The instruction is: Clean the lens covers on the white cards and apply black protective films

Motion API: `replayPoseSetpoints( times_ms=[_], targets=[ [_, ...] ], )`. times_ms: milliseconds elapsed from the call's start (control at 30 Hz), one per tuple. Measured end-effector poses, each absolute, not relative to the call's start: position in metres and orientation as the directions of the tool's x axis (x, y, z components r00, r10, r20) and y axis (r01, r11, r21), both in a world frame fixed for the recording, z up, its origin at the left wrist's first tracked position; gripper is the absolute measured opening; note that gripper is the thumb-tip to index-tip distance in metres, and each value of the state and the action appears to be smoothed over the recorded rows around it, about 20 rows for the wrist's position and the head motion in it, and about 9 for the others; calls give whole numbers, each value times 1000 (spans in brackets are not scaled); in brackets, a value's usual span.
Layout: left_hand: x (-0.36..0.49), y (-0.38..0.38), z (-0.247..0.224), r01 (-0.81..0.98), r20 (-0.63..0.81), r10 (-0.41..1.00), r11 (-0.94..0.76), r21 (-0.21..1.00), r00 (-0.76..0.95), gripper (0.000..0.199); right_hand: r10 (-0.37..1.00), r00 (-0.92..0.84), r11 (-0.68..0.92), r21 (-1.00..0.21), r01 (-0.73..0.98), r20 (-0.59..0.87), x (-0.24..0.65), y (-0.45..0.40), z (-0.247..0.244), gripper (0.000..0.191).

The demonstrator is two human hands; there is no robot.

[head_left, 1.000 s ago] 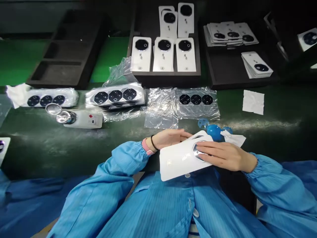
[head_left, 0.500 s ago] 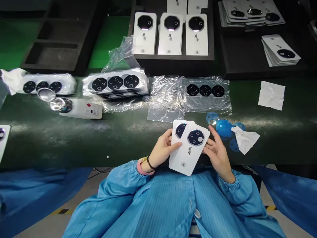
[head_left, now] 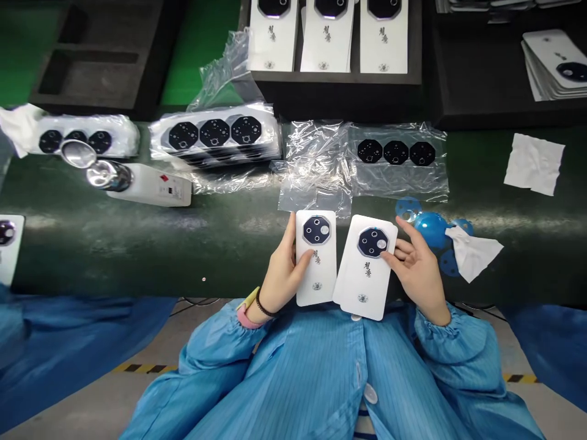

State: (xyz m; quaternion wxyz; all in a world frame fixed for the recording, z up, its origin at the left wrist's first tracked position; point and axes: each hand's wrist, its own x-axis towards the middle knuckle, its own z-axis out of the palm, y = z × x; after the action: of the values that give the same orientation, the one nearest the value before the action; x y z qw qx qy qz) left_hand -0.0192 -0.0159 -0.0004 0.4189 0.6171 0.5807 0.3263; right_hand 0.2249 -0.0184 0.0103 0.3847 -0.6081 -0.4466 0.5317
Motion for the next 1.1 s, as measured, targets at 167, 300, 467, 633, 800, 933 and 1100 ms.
replayPoseSetpoints(
  times_ms=[167,300,467,633,800,933,1100],
  targets=[
    [-20,-21,-11,739,274,932,-355,572,235,73,983,53,-183,-934,306,-175,214,-21,9,66],
    [-11,-26,-11,769,351,882,-454,449,316,69,995,81,-94,-889,448,-64,216,-22,6,59],
    [-1,-35,-5,586,323,724,-686,432,610,65,987,110,-149,-930,336,-119,228,-13,9,63],
    [-3,-39,-1,537,272,649,-750,386,711,59,979,130,-188,-944,271,-157,227,-11,11,60],
    [-10,-43,1,523,254,614,-780,344,748,42,994,97,-79,-894,440,-40,213,-22,7,43],
    [-13,-43,2,501,235,586,-798,335,776,43,990,107,-128,-921,369,-95,222,-23,10,45],
    [-15,-40,4,494,222,570,-809,318,791,45,963,187,-231,-954,191,-195,253,-19,17,53]
  ],
)
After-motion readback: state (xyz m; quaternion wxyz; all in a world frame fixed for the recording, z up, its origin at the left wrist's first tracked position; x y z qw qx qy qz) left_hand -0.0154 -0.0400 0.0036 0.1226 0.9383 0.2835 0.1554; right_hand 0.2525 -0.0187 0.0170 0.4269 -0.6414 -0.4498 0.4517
